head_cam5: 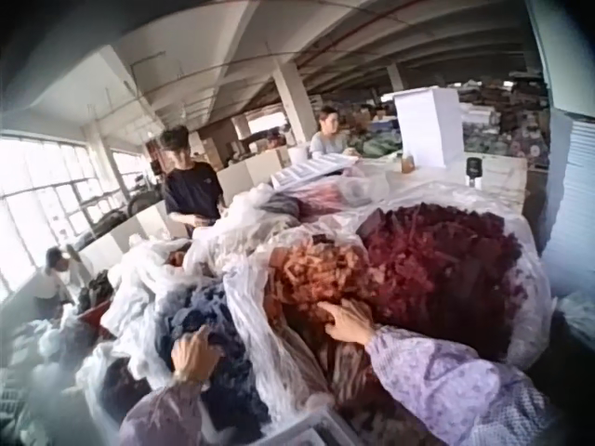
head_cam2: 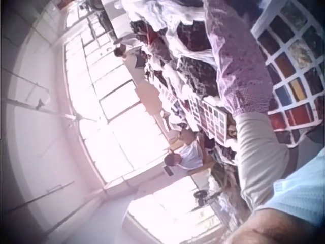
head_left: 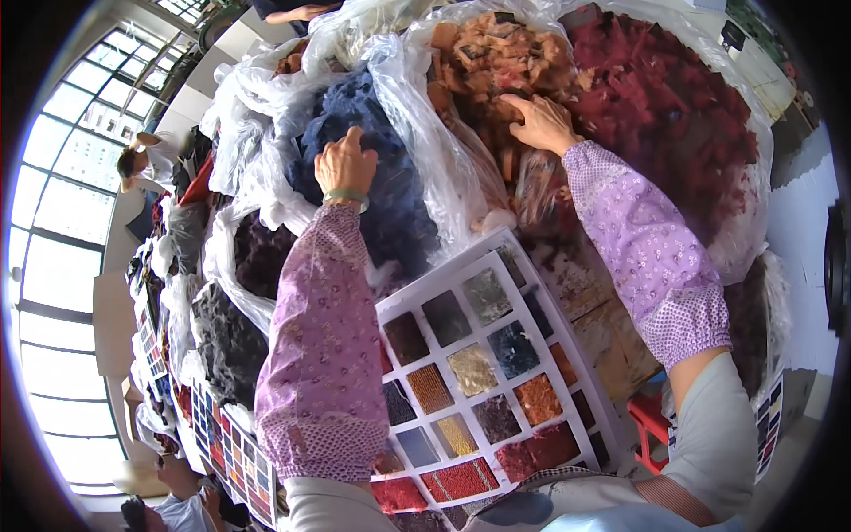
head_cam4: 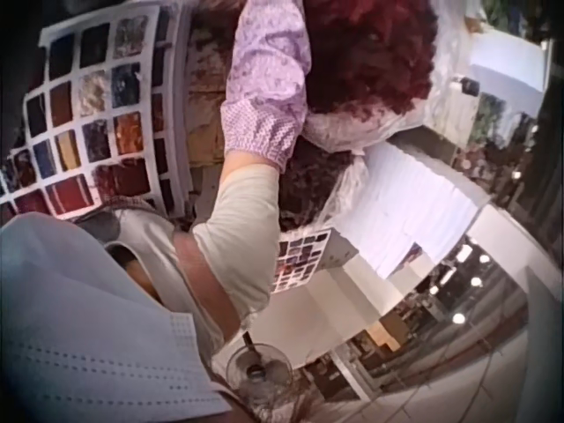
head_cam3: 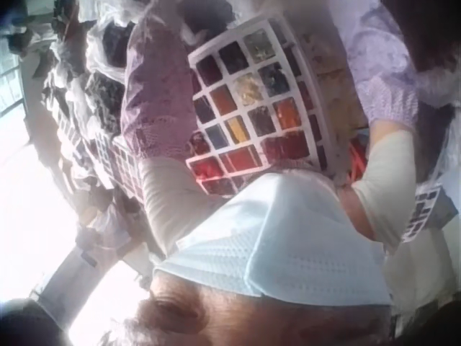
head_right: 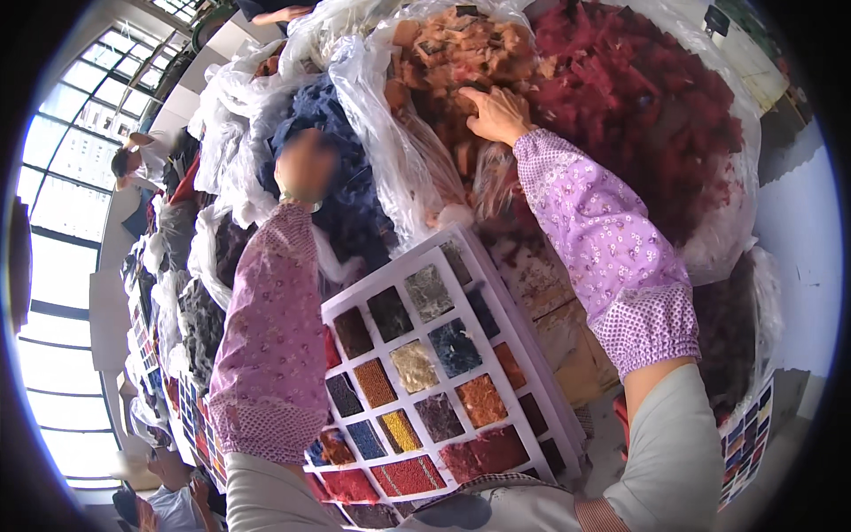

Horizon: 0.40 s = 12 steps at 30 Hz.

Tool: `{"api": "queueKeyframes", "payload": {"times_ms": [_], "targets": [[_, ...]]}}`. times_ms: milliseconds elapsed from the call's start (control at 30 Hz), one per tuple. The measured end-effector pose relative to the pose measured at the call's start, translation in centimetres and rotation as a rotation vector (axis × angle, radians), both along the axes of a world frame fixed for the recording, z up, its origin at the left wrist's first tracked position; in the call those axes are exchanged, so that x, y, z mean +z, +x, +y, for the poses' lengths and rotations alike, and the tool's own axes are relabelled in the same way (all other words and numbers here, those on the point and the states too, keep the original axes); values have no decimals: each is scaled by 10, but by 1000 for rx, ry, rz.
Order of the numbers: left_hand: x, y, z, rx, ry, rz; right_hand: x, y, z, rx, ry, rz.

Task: Sorting various colored wool or fiber samples into a grid display.

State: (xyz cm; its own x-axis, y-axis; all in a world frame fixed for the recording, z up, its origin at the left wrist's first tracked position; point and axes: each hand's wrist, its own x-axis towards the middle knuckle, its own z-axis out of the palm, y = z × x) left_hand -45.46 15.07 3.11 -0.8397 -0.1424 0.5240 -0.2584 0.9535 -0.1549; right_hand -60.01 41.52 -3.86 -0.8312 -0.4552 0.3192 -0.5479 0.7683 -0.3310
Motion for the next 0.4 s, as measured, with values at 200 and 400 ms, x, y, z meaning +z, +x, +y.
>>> {"api": "queueKeyframes", "payload": {"times_ms": [200, 400], "targets": [[45, 83, -43, 151, 248, -76, 15, 2, -11, -187, -339, 162], [72, 146, -74, 314, 472, -59, 6, -44, -16, 162, -255, 325]]}}
